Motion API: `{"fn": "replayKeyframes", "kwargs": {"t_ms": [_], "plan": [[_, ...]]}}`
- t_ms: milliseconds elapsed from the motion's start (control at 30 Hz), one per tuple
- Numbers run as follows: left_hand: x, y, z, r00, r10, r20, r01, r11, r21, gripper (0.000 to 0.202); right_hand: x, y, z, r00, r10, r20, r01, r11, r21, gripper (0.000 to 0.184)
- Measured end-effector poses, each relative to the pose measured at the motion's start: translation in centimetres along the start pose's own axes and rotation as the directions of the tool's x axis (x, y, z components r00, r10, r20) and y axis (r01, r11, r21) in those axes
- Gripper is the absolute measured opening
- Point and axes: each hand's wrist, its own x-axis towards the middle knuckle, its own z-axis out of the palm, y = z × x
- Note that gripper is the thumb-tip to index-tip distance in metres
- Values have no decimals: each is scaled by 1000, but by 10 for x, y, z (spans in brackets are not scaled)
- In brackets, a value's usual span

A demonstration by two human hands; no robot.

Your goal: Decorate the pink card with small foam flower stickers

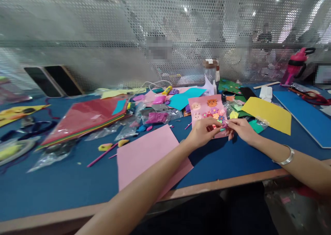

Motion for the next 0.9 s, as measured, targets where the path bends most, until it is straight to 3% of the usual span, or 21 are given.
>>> {"fn": "replayKeyframes", "kwargs": {"t_ms": [200, 300, 433, 567, 733, 900], "plan": [[-1, -1, 0, 999, -18, -45, 21, 998, 66, 21, -2, 0, 3, 993, 70, 93, -77, 995, 67, 21], [-3, 2, 0, 998, 53, -16, -51, 994, 102, 27, -2, -1, 3, 987, 110, 120, -122, 987, 100, 23], [-3, 6, 0, 994, 109, 13, -110, 984, 141, 20, -4, -3, 3, 983, 79, 164, -100, 987, 123, 33], [-2, 7, -1, 993, 118, 3, -117, 979, 164, 17, -6, -5, 4, 990, 42, 137, -44, 999, 12, 29], [-1, 11, 0, 999, 40, -24, -38, 995, 93, 16, -6, -5, 5, 998, 49, 40, -47, 999, -26, 31], [-3, 14, 4, 998, -38, -49, 39, 999, 13, 14, -9, -6, 7, 998, 9, 56, -6, 999, -50, 33]]}}
